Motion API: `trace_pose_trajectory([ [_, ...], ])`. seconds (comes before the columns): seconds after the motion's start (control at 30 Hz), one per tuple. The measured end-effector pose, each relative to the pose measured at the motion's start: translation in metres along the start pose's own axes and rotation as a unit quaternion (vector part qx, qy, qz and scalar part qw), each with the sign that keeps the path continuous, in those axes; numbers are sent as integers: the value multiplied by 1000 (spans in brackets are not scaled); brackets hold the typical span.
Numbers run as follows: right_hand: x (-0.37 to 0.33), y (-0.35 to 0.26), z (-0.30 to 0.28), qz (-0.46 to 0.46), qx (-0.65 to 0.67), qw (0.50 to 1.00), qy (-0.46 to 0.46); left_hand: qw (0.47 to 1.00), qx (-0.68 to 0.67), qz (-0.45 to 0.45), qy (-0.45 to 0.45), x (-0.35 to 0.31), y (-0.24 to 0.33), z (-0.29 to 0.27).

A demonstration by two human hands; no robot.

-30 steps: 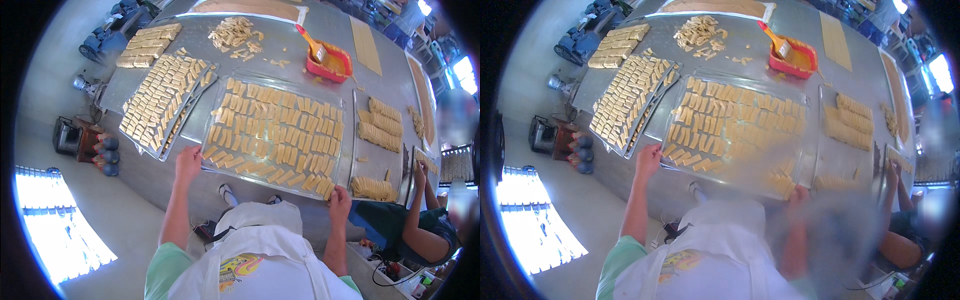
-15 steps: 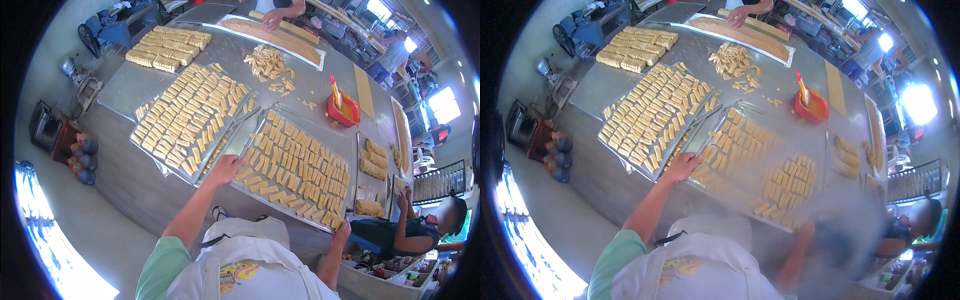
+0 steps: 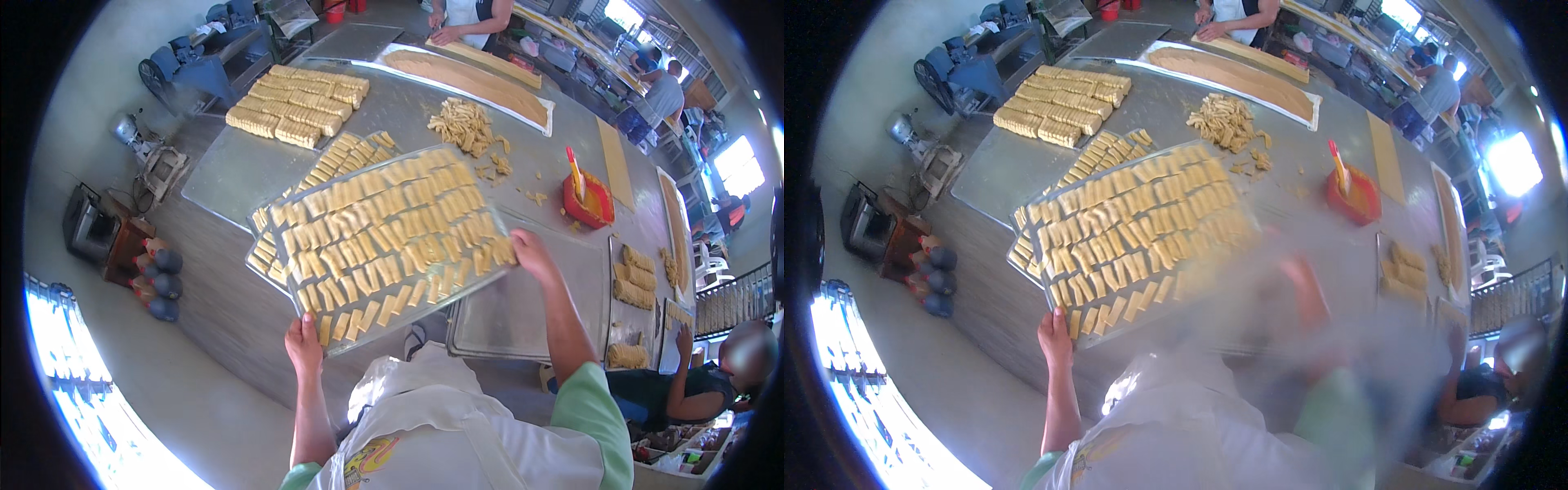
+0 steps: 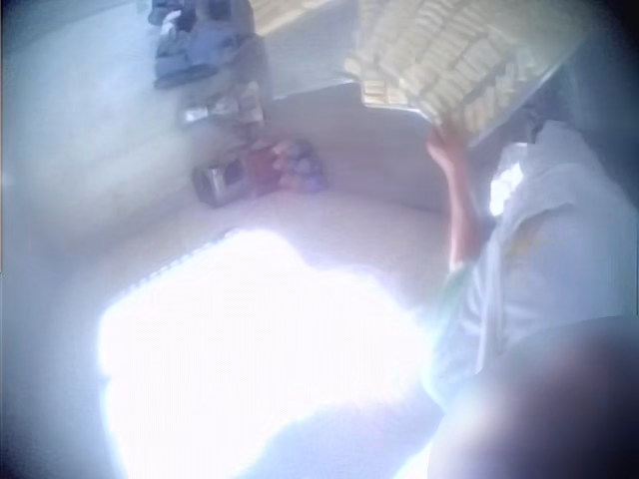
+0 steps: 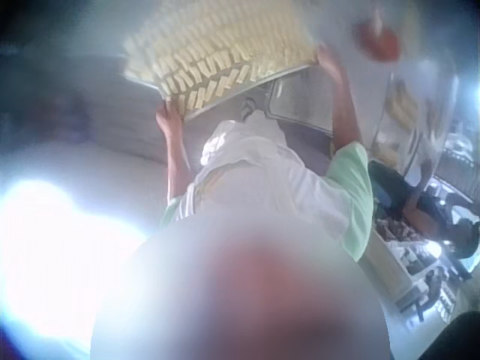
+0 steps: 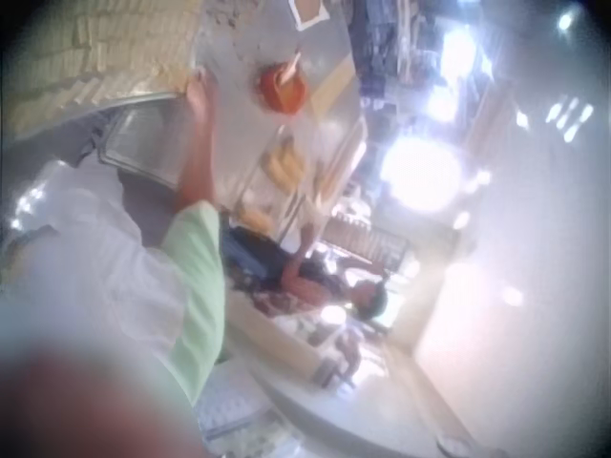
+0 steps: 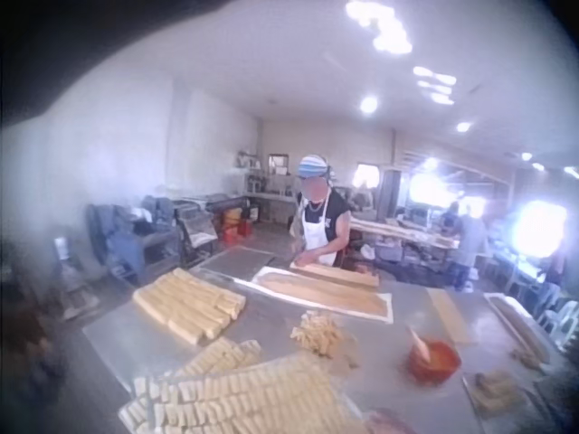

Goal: The person repeatedly picks small rectangular pasta pieces from a tray, folds them in half, and places them onto a metal baking sheet. The process continues across multiple trays, with the person working methodically to fill the sheets with folded pasta.

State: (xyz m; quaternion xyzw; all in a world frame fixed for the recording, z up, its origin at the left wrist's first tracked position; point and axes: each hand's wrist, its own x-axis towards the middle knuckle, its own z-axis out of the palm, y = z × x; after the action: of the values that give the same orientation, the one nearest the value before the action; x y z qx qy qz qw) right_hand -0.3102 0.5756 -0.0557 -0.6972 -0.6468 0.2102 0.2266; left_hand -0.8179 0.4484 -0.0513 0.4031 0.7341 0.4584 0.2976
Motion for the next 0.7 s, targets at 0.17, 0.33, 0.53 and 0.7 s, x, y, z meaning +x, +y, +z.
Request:
trace_pose_trajectory([
  [0.17, 110, -60, 39, -67, -78, 992, -70, 994, -9, -58, 95, 8, -18, 12],
  [0.33, 156, -79, 59, -85, -94, 988, -92, 987, -5, -95, 126, 18, -21, 28],
  [0.53, 163, -85, 72, -131, -121, 983, -32, 976, 197, -20, 91, 22, -26, 19],
  [0.7, 142, -75, 68, -110, -81, 987, 88, 988, 106, -69, 83, 22, -47, -3],
])
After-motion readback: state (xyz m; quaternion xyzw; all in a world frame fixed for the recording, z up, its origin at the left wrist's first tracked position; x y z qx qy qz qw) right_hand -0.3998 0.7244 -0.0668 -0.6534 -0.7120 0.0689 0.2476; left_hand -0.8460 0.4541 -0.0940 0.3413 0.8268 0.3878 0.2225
